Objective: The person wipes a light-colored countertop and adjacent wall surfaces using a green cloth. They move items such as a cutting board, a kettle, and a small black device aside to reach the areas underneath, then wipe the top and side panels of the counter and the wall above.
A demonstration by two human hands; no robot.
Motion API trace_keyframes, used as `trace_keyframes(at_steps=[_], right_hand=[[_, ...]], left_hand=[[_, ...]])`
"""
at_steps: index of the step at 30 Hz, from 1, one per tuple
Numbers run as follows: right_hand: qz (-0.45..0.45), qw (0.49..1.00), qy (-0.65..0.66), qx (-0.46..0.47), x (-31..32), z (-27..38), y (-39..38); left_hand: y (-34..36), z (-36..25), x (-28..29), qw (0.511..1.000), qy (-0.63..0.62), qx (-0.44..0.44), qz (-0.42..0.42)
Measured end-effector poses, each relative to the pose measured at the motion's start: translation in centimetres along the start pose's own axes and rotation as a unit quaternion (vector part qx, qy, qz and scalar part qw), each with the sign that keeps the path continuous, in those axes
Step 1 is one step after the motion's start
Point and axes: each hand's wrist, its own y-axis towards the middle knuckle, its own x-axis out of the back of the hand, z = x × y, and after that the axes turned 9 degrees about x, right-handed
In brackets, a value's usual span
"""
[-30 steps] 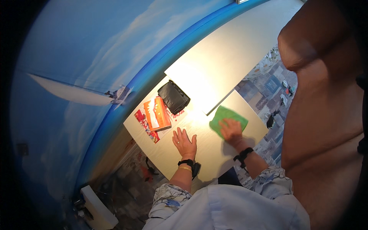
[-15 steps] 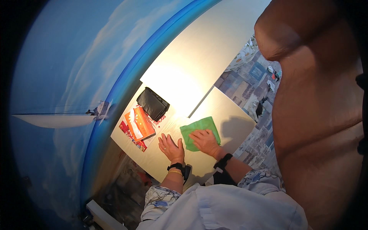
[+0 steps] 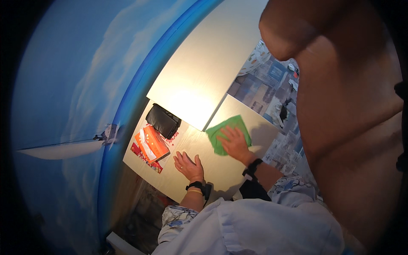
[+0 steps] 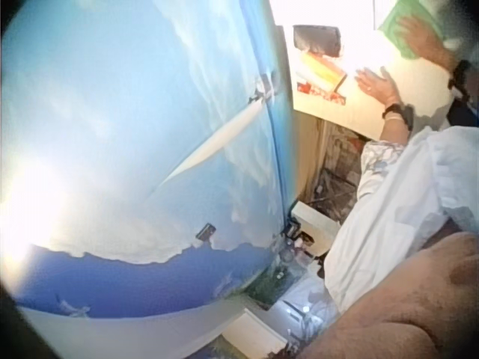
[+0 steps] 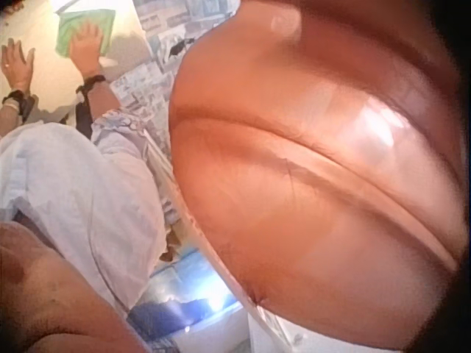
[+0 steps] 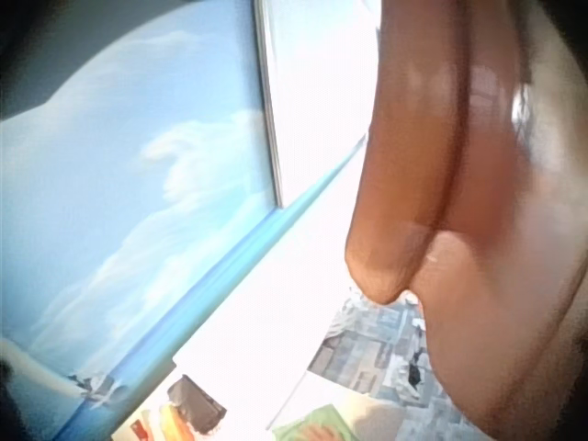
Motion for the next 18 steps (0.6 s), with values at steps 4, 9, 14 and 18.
trace_keyframes(at_steps=[4, 9, 14, 18], right_hand=[[-0.006, 0.999, -0.034, 0.01, 1.3, -2.1, -3.7], [-0.018, 0.975, -0.121, -0.186, 3.4, -7.0, -7.2], [0.005, 0.968, -0.118, -0.22, 3.6, -1.2, -10.8], [0.019, 0.972, -0.118, -0.204, 3.9, -0.7, -10.0]], left_hand=[[0.0, 0.2, -0.2, 1.0, 0.0, -0.009, -0.007], [0.1, 0.5, -0.4, 1.0, 0.002, -0.015, -0.012], [0.0, 0.0, -0.1, 1.0, 0.012, 0.0, 0.003], [0.1, -0.1, 0.2, 1.0, 0.013, -0.001, 0.006]])
